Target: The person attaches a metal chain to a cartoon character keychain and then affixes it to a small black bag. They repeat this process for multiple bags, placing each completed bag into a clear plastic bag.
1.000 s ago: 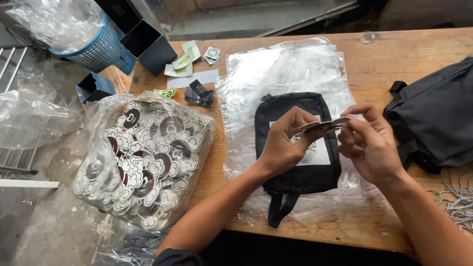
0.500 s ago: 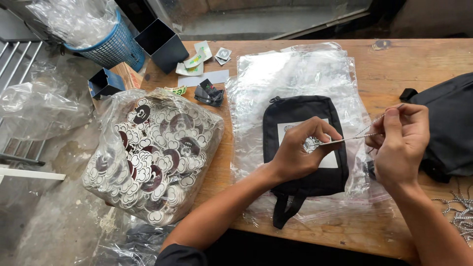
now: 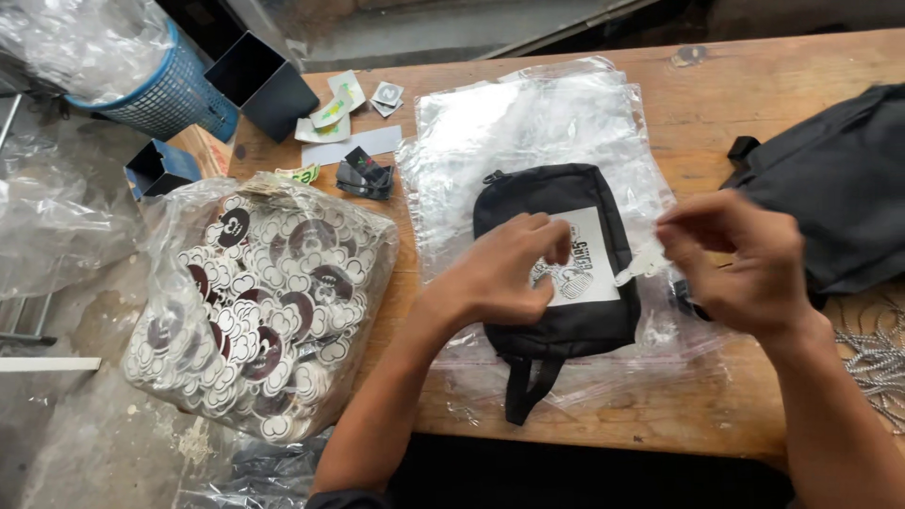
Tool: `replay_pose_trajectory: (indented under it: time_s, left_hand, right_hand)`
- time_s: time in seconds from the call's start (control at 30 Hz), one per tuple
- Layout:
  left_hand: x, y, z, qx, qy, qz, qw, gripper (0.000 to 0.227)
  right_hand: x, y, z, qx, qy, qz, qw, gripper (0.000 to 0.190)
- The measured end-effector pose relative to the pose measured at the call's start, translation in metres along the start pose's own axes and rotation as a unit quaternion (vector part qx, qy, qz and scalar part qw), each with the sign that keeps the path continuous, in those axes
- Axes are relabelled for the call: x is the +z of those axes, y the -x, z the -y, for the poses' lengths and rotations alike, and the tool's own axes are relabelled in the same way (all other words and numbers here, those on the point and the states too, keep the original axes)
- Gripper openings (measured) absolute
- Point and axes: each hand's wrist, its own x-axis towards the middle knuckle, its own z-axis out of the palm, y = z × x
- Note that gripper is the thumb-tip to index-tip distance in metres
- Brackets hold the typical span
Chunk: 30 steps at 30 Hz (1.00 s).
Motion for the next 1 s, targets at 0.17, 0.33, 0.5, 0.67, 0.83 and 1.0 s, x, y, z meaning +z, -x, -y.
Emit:
replay_pose_trajectory:
  time_s: [0.17, 0.33, 0.5, 0.67, 0.83, 1.0]
  left_hand:
    - [0.012, -0.002, -0.001, -0.006, -0.052, 0.029, 0.998, 0.023]
    - [-0.008, 0.019, -0.036, -0.052, -0.057, 0.111, 0.991, 0.026]
    - [0.018, 0.075, -0.051, -0.065, -0.152, 0.103, 0.981, 0.020]
    - [0.052, 0.101, -0.047, -0.071, -0.217, 0.000, 0.974, 0.029]
    - [0.070, 0.110, -0.043, -0.040, -0.140, -0.106, 0.984, 0.031]
    - [0.097, 0.112, -0.041, -0.054, -0.034, -0.241, 0.969, 0.025]
  right_hand:
    - [-0.006, -0.011, 0.022, -0.053, 0.135, 0.166, 0.975, 0.004]
    - [-0.014, -0.012, 0.019, 0.105, 0.350, 0.325, 0.872, 0.011]
    - [-0.019, -0.011, 0.034, 0.024, 0.098, 0.327, 0.940, 0.008]
    - [0.009, 0.016, 0.044, -0.027, 0.179, 0.418, 0.890, 0.008]
    - [0.039, 0.058, 0.039, -0.068, 0.263, 0.415, 0.869, 0.021]
    - [0.055, 0.080, 0.043, -0.065, 0.164, 0.242, 0.954, 0.011]
